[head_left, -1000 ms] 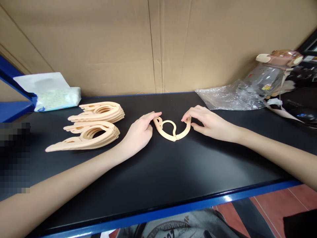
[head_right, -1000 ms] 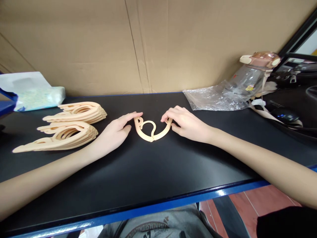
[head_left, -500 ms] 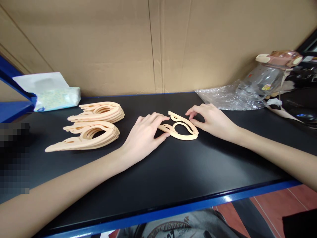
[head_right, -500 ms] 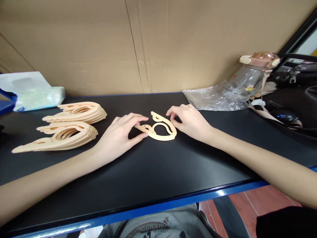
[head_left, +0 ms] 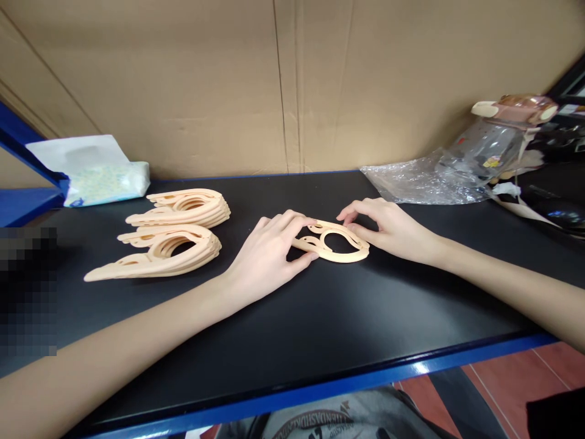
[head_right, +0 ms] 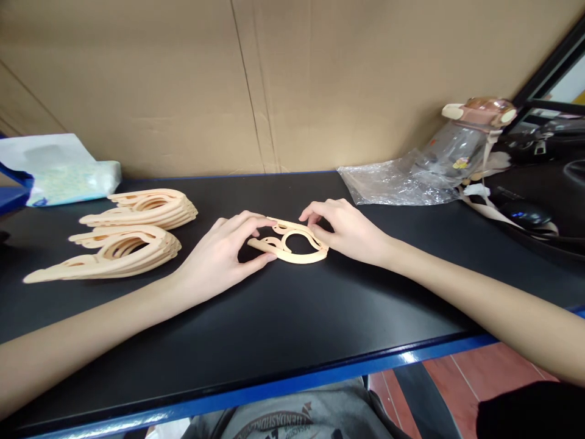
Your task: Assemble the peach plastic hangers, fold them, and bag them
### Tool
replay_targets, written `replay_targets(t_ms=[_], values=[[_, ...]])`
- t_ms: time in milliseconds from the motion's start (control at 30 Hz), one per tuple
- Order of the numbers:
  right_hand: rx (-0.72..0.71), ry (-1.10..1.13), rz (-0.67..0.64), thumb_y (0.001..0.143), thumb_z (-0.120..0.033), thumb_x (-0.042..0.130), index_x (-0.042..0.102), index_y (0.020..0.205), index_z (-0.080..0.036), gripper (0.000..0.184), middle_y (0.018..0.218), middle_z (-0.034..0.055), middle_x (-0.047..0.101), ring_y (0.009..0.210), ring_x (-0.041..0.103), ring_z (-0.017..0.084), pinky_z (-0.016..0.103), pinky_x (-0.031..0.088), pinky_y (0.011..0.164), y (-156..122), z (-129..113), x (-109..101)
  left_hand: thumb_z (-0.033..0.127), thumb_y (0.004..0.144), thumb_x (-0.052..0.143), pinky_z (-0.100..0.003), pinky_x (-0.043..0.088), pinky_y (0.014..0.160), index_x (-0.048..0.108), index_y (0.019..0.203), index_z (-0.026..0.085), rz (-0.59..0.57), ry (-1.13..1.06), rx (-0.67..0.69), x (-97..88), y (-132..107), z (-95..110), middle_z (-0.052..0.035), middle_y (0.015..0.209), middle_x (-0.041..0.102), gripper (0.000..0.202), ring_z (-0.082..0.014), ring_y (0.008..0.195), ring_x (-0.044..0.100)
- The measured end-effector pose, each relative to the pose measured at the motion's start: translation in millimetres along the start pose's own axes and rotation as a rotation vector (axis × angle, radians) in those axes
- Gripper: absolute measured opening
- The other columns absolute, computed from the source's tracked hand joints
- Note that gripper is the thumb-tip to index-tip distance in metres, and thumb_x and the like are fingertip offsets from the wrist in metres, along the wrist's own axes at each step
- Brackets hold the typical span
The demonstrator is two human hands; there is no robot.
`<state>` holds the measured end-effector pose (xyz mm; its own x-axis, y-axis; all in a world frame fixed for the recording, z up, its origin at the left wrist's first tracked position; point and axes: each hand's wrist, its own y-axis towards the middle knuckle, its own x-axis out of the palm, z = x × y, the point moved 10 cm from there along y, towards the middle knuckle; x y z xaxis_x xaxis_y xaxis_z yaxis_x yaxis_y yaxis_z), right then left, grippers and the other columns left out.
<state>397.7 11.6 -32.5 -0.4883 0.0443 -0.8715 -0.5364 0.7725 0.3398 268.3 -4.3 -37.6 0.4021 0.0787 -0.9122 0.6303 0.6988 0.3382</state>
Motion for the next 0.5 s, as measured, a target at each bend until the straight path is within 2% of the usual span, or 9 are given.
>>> replay_targets(t_ms=[167,300,400,500], values=[[0.036,0.134,-0.028,0.092,-0.031,0.052,0.061,0.104,-0.021,0.018,0.097,0.0021,0.071,0.091,0.064,0.019,0.033,0.044,0.082,-1.0,0.9,3.3,0.033,0.081,0.064,-0.042,0.038,0.1,0.05,0.125,0.019,0.001,-0.036,0.046,0.0,-1.2,4.2,-0.0074,0.133,0.053,0.048,-0.0254,0.12,0.048],[0.022,0.159,-0.063,0.092,-0.041,0.053,0.061,0.107,-0.022,0.026,0.103,0.0029,0.068,0.097,0.062,0.02,0.036,0.043,0.087,-2.4,-5.2,7.0,0.035,0.081,0.061,-0.045,0.032,0.11,0.041,0.135,0.016,-0.088,-0.092,0.082,9.7,-2.9,8.3,-0.0123,0.145,0.043,0.061,-0.0266,0.134,0.038],[-0.007,0.187,-0.087,0.09,-0.046,0.055,0.057,0.114,-0.024,0.033,0.108,0.0036,0.066,0.102,0.06,0.021,0.038,0.043,0.091,-3.6,-11.1,9.8,0.032,0.081,0.059,-0.048,0.031,0.111,0.037,0.138,0.013,-0.146,-0.118,0.101,15.6,-4.1,11.3,-0.0151,0.147,0.041,0.064,-0.0277,0.136,0.037],[-0.027,0.245,-0.098,0.087,-0.047,0.059,0.049,0.122,-0.025,0.043,0.114,0.0045,0.064,0.108,0.059,0.022,0.04,0.043,0.095,-5.0,-14.5,11.9,0.029,0.079,0.061,-0.048,0.035,0.109,0.038,0.137,0.014,-0.152,-0.134,0.132,15.4,-4.4,15.4,-0.0141,0.142,0.047,0.064,-0.0282,0.131,0.043]])
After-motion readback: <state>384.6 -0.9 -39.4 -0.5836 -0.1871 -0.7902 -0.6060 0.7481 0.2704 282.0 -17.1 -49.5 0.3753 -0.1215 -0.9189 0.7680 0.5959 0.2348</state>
